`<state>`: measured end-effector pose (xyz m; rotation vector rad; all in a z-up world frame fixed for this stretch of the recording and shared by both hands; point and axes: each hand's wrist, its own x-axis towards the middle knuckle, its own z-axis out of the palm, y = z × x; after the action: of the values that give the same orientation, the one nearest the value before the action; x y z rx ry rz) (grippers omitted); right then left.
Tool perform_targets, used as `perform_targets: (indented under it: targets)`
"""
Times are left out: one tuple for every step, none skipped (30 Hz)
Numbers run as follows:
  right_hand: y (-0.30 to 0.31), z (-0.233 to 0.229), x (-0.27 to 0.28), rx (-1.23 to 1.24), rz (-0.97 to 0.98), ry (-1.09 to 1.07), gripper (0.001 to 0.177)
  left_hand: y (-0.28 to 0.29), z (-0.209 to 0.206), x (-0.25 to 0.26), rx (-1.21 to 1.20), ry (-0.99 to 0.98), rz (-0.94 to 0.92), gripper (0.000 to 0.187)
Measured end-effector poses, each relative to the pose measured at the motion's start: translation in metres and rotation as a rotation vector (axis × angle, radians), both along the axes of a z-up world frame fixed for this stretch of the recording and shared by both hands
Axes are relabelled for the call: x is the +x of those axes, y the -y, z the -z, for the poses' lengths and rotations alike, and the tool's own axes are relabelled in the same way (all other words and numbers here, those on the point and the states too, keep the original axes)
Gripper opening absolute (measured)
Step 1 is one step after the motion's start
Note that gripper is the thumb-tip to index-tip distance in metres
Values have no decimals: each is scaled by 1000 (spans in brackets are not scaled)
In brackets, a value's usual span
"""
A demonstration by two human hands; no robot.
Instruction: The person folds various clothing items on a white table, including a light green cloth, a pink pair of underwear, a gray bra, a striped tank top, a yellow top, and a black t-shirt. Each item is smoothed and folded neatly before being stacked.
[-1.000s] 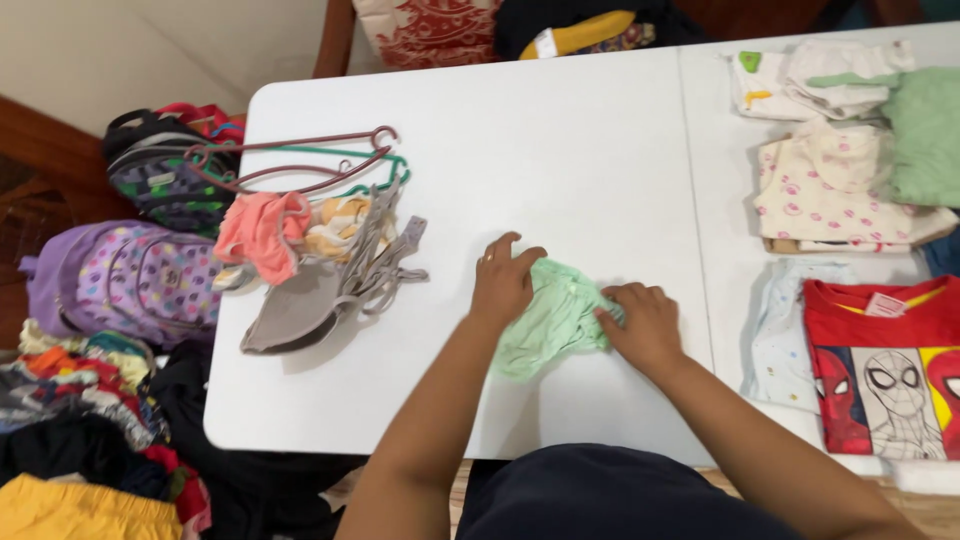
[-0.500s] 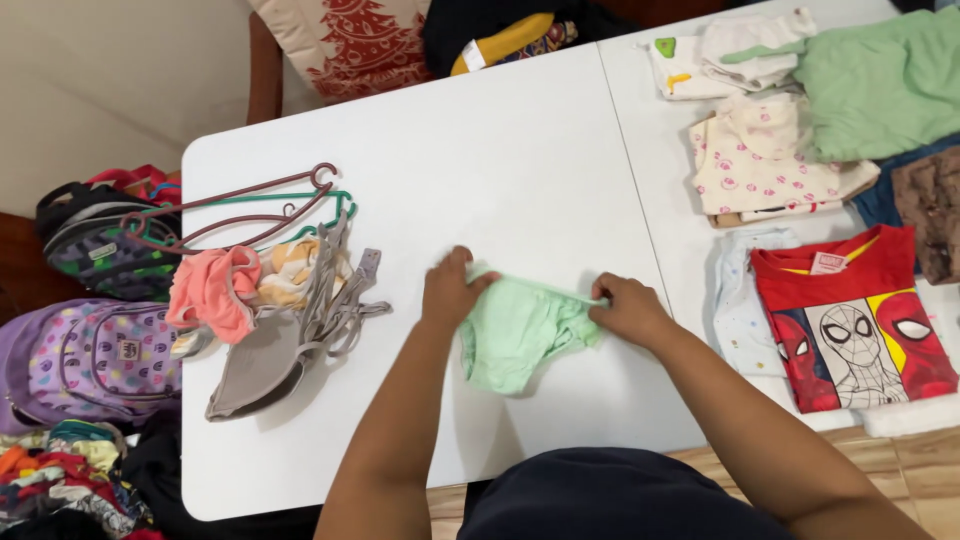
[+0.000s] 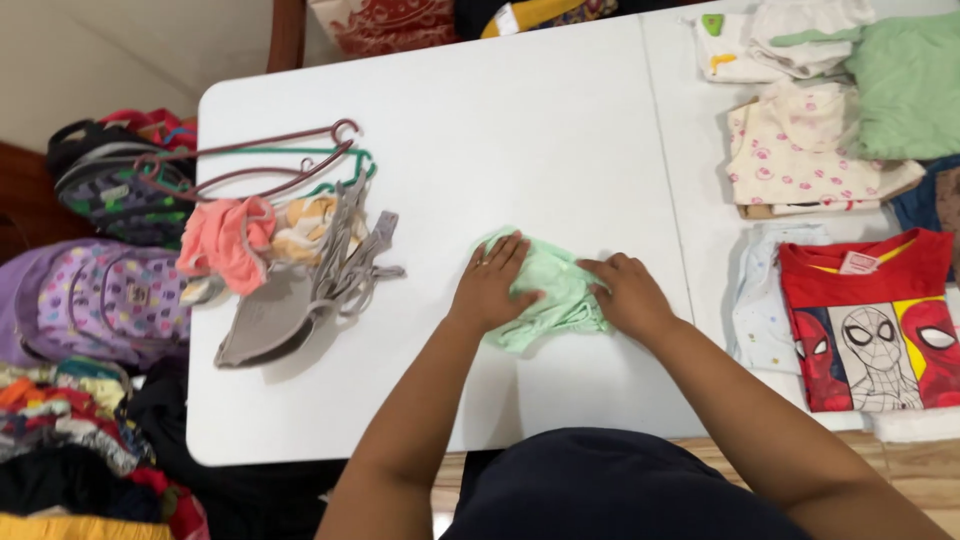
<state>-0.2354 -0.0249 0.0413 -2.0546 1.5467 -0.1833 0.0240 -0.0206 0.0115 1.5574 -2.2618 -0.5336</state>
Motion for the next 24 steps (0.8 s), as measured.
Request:
perform_targets:
  targets:
    - [-2, 3, -2, 0, -12, 2, 47, -12, 0, 7, 0, 2, -12, 83]
    - [-2, 6, -4, -14, 3, 32, 48, -21, 1, 12, -122, -3, -12, 60]
    - [-2, 9, -8, -28, 19, 63, 48, -30, 1, 17, -243, -8, -12, 43]
    - [-3, 1, -7, -25, 16, 63, 48, -44, -9, 23, -241, -7, -15, 43]
    - [-4, -6, -7, 58, 76, 110, 50, -58, -20, 29, -200, -26, 16, 43]
    - [-4, -13, -7, 140, 137, 158, 53, -71, -31, 35, -161, -44, 48, 43]
    - [-1, -13, -7, 140, 136, 159, 53, -81, -31, 38, -161, -43, 48, 43]
    - [1, -12, -7, 170, 147, 157, 53, -91, -30, 42, -167, 2, 52, 46]
    - [2, -12, -8, 200, 158, 154, 53, -101, -30, 46, -174, 46, 56, 49]
    - [2, -12, -6, 202, 158, 154, 53, -104, -25, 45, -172, 46, 56, 49]
    - [2, -12, -4, 200, 155, 125, 52, -106, -21, 45, -171, 18, 24, 44]
    - [5, -13, -1, 194, 148, 99, 51, -106, -17, 46, -175, -8, -11, 40]
    - [5, -5, 0, 191, 144, 101, 51, -102, -15, 46, -179, -6, -14, 40]
    - [5, 3, -1, 202, 143, 94, 50, -100, -13, 43, -182, -43, -51, 35]
    - [5, 11, -2, 213, 142, 87, 49, -97, -11, 41, -186, -79, -89, 31]
    - [3, 11, -2, 211, 134, 82, 49, -95, -13, 38, -189, -82, -98, 31]
    - [1, 10, -3, 289, 114, 71, 56, -93, -16, 36, -191, -96, -125, 32]
    - [-2, 9, -3, 370, 92, 59, 66, -93, -18, 35, -192, -108, -155, 34]
    - [-6, 8, -2, 369, 81, 53, 66, -95, -20, 30, -193, -110, -167, 34]
    - [-10, 6, -1, 370, -8, -22, 86, -97, -22, 26, -188, -115, -249, 35]
    - [-14, 5, 0, 371, -95, -98, 108, -98, -24, 22, -182, -119, -331, 38]
    - [-16, -14, 12, 369, -104, -100, 108, -101, -21, 16, -184, -119, -340, 38]
    - [-18, -33, 24, 267, -71, -131, 91, -104, -18, 9, -171, -155, -553, 37]
    - [-23, -51, 34, 168, -34, -160, 74, -108, -15, 0, -154, -192, -761, 44]
